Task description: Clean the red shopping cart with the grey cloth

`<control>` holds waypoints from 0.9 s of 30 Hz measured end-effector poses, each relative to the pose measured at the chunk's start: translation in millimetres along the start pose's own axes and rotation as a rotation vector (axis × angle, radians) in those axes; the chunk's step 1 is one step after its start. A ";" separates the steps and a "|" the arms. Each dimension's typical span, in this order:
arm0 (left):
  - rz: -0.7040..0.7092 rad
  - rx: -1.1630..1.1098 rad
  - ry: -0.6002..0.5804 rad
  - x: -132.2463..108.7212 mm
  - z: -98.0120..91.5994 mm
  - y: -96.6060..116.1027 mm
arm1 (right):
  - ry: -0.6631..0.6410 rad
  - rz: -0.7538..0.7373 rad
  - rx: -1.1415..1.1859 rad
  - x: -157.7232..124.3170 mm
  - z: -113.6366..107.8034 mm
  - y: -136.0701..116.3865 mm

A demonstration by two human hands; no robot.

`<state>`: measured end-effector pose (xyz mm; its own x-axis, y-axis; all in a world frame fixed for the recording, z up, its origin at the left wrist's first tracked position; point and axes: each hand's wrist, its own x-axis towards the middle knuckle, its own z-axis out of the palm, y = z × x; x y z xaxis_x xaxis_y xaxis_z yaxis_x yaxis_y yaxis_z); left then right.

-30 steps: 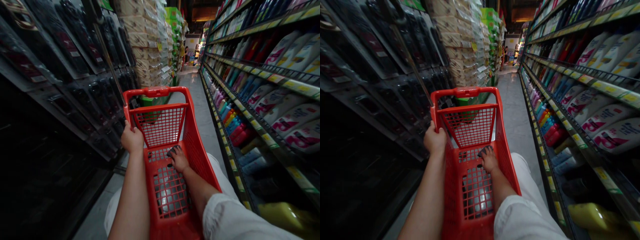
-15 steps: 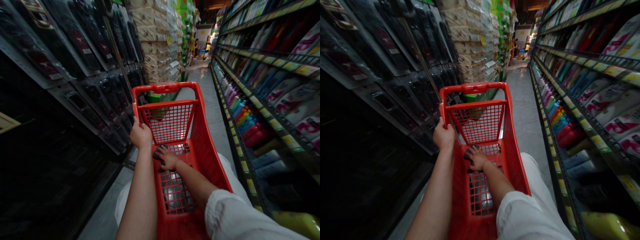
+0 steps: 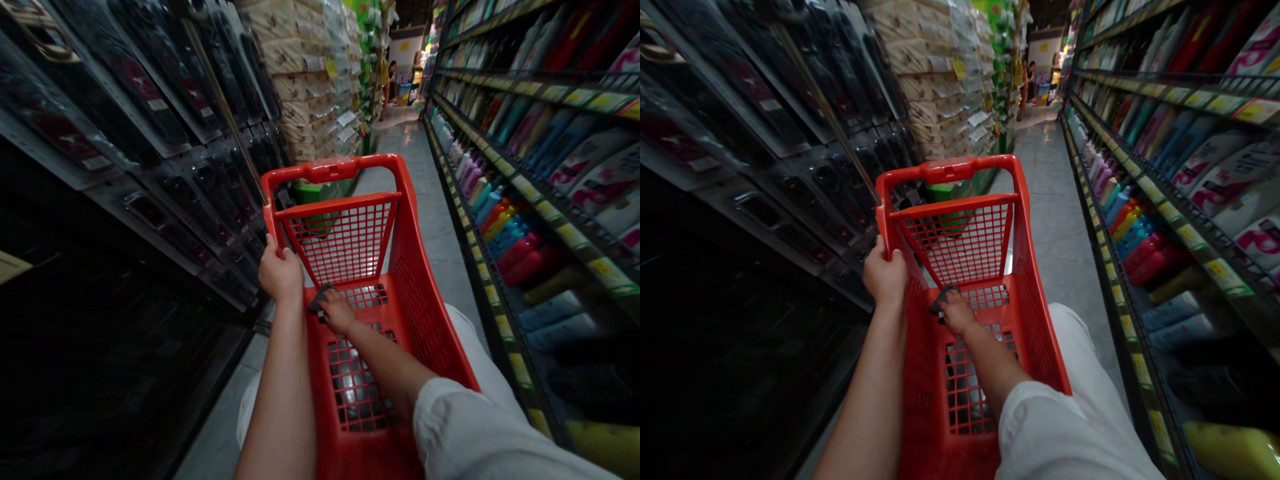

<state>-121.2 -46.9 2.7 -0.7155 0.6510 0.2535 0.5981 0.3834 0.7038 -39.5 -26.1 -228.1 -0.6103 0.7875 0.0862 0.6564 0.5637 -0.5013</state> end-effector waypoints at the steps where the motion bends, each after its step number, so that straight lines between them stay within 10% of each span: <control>1: 0.004 0.000 -0.001 0.3 0.5 -0.2 | 0.002 0.017 0.004 7.5 3.3 -7.1; 6: -0.003 0.038 0.002 0.9 0.5 1.4 | -0.012 0.089 -0.033 19.3 8.6 -27.1; 14: -0.002 0.072 0.014 -2.1 -4.3 -0.1 | -0.188 -0.600 -0.072 -26.2 -8.9 10.8; 22: -0.007 0.130 0.003 -3.5 -4.5 4.0 | -0.115 -0.075 -0.078 -3.0 4.4 -15.6; 27: 0.006 0.159 0.014 -2.6 -4.0 4.7 | -0.145 -0.297 -0.100 -28.7 6.1 -18.8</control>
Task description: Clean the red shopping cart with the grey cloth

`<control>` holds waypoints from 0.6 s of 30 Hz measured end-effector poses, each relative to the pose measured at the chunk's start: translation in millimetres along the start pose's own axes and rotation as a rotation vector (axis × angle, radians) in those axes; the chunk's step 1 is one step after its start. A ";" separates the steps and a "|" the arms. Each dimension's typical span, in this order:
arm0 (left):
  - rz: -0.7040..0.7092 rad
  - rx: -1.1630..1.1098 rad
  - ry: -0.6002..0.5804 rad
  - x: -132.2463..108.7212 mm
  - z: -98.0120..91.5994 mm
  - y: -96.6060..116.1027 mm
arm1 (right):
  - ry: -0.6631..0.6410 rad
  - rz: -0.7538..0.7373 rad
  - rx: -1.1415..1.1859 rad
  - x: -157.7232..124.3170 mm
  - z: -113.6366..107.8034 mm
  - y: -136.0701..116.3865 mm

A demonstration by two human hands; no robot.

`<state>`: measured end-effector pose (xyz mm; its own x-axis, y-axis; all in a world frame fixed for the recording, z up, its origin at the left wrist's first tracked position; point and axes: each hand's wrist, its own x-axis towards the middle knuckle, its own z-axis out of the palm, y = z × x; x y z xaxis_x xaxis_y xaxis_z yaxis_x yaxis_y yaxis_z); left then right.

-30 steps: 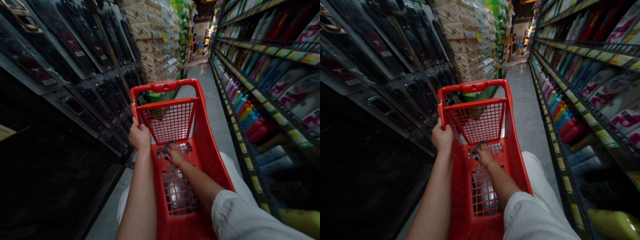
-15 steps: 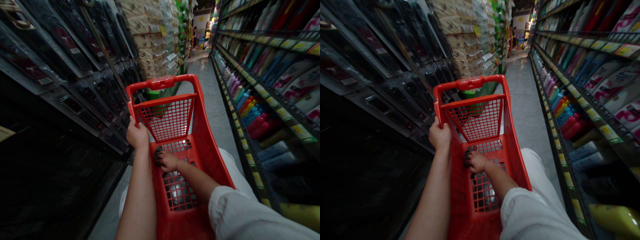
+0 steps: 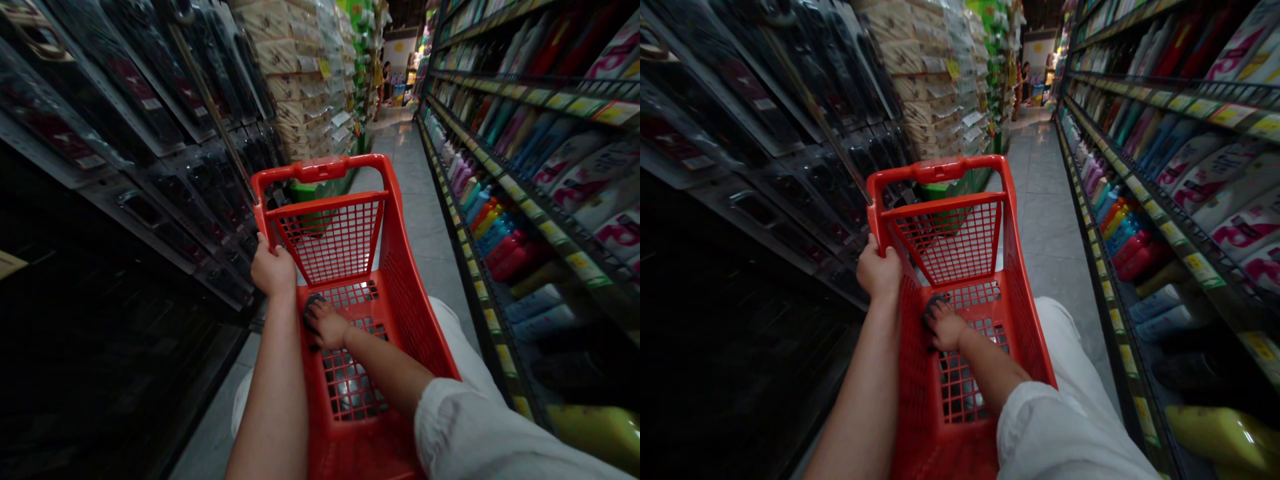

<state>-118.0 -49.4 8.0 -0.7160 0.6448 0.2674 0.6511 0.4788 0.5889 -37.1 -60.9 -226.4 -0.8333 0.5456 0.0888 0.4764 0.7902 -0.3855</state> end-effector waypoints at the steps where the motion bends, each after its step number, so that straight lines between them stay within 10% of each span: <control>1: 0.000 0.004 -0.004 0.0 -0.2 -0.2 | -0.018 -0.060 -0.011 -7.1 -2.5 2.2; 6: 0.010 -0.016 -0.025 0.7 -0.4 -2.7 | -0.135 -0.052 -0.043 -35.6 -29.2 27.8; 12: 0.034 -0.061 -0.011 1.3 3.1 -5.2 | 0.022 0.961 -0.022 -38.4 -42.3 28.9; 18: 0.026 -0.032 -0.012 1.8 2.7 -5.3 | -0.043 0.578 0.085 -15.7 -10.5 -38.7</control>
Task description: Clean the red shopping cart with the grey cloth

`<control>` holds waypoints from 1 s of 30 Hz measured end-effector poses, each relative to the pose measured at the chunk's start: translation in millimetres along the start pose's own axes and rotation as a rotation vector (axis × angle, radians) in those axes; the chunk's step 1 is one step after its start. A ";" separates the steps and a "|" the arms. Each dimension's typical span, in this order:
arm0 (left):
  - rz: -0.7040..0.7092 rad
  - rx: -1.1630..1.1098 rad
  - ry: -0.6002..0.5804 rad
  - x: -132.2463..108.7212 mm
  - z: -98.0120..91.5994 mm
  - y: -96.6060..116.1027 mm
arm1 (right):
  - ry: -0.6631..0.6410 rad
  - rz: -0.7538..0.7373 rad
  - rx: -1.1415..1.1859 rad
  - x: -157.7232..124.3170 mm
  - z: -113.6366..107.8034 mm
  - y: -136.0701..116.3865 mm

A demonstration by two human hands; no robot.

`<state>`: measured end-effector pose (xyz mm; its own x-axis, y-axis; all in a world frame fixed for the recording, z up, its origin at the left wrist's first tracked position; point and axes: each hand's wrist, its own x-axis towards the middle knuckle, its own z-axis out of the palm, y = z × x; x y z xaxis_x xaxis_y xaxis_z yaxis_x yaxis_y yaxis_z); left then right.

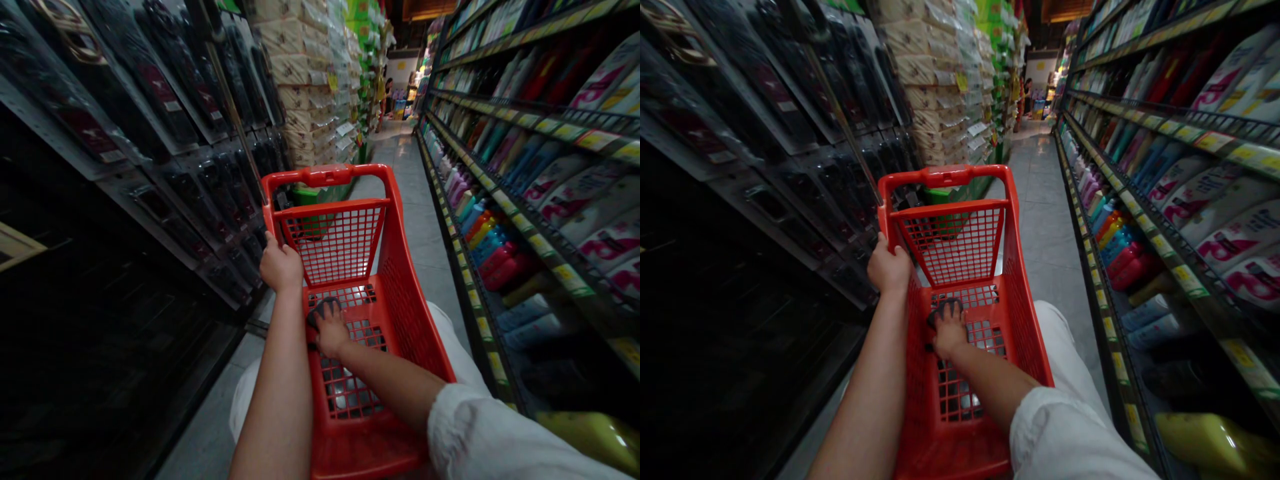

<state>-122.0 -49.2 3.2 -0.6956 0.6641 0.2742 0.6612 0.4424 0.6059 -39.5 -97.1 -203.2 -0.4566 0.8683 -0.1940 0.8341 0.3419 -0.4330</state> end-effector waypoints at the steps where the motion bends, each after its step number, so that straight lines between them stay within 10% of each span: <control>1: -0.002 0.001 0.002 0.2 -0.3 -0.4 | -0.034 -0.066 0.002 -2.4 3.2 -5.7; 5: -0.014 -0.008 0.014 0.9 -1.0 -2.8 | -0.169 -0.115 -0.056 -1.6 -10.9 10.1; 12: -0.022 -0.281 0.006 10.5 2.5 -15.5 | -0.070 0.466 -0.129 15.9 -40.2 65.8; 20: 0.226 -0.371 -0.154 20.9 4.3 -56.2 | -0.059 -0.093 0.022 7.2 -6.2 -6.9; 30: 0.272 -0.465 -0.144 17.4 6.2 -65.9 | 0.246 -0.067 1.037 35.0 -24.1 -56.6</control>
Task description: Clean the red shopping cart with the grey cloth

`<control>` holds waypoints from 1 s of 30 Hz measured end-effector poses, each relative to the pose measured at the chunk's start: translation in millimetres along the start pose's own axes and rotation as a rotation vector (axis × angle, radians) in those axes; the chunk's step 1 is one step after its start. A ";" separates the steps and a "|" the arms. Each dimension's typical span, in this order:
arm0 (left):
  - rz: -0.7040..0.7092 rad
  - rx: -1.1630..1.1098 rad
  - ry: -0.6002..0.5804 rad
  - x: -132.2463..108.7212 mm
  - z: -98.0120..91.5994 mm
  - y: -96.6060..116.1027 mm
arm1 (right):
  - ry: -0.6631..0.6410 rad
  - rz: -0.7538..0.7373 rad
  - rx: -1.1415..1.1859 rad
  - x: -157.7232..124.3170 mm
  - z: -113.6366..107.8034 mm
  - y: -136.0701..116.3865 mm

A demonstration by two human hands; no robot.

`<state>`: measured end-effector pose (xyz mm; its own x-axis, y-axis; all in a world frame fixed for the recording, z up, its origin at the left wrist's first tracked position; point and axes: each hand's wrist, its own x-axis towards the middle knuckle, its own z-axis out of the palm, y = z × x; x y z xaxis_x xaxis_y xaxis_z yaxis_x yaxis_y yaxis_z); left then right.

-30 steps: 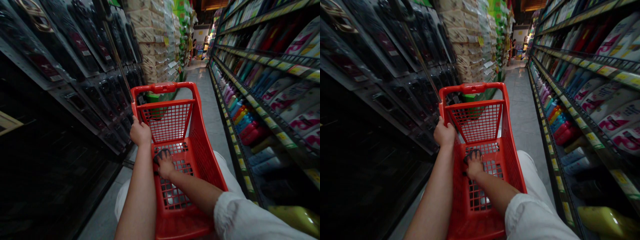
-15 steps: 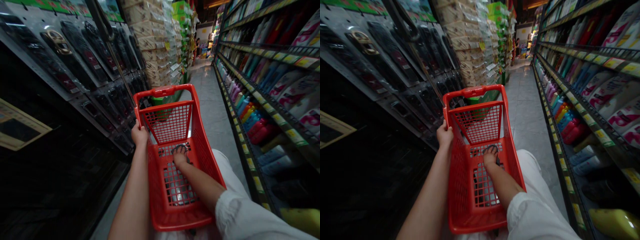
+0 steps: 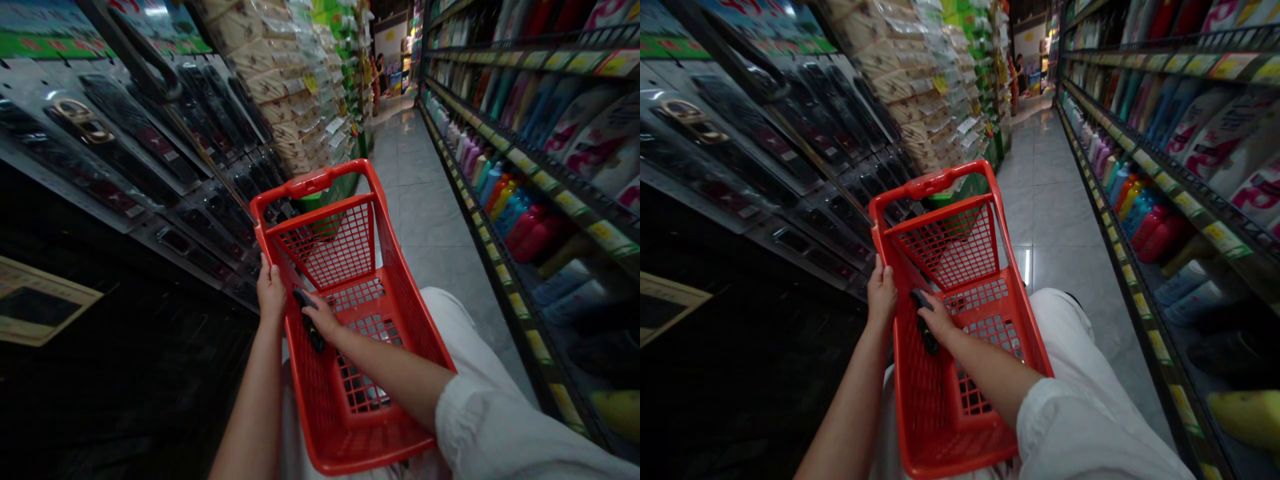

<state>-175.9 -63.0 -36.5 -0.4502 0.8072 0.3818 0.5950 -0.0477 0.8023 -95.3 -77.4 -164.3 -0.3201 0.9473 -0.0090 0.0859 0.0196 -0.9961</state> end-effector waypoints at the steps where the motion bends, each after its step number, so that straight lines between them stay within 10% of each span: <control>1: -0.003 0.001 0.003 0.0 0.1 1.1 | -0.016 -0.003 0.031 -2.7 2.6 -0.9; 8: -0.022 -0.014 -0.008 -3.2 -1.9 1.7 | 0.088 0.104 -0.048 -10.3 11.7 -14.1; 16: -0.033 -0.030 -0.008 -3.9 -4.6 -0.5 | 0.035 -0.236 -0.040 15.3 -0.4 -31.5; 24: -0.053 -0.015 0.004 -5.6 -4.5 2.0 | -0.061 0.267 -0.176 -5.1 4.8 0.7; 30: -0.014 -0.176 -0.016 -1.5 -2.4 -8.5 | 0.042 -0.230 0.169 29.7 -2.7 -27.7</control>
<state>-181.9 -65.2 -42.7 -0.4460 0.8178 0.3637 0.4626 -0.1372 0.8759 -104.7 -48.9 -136.7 -0.2733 0.9366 0.2194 -0.1444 0.1856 -0.9720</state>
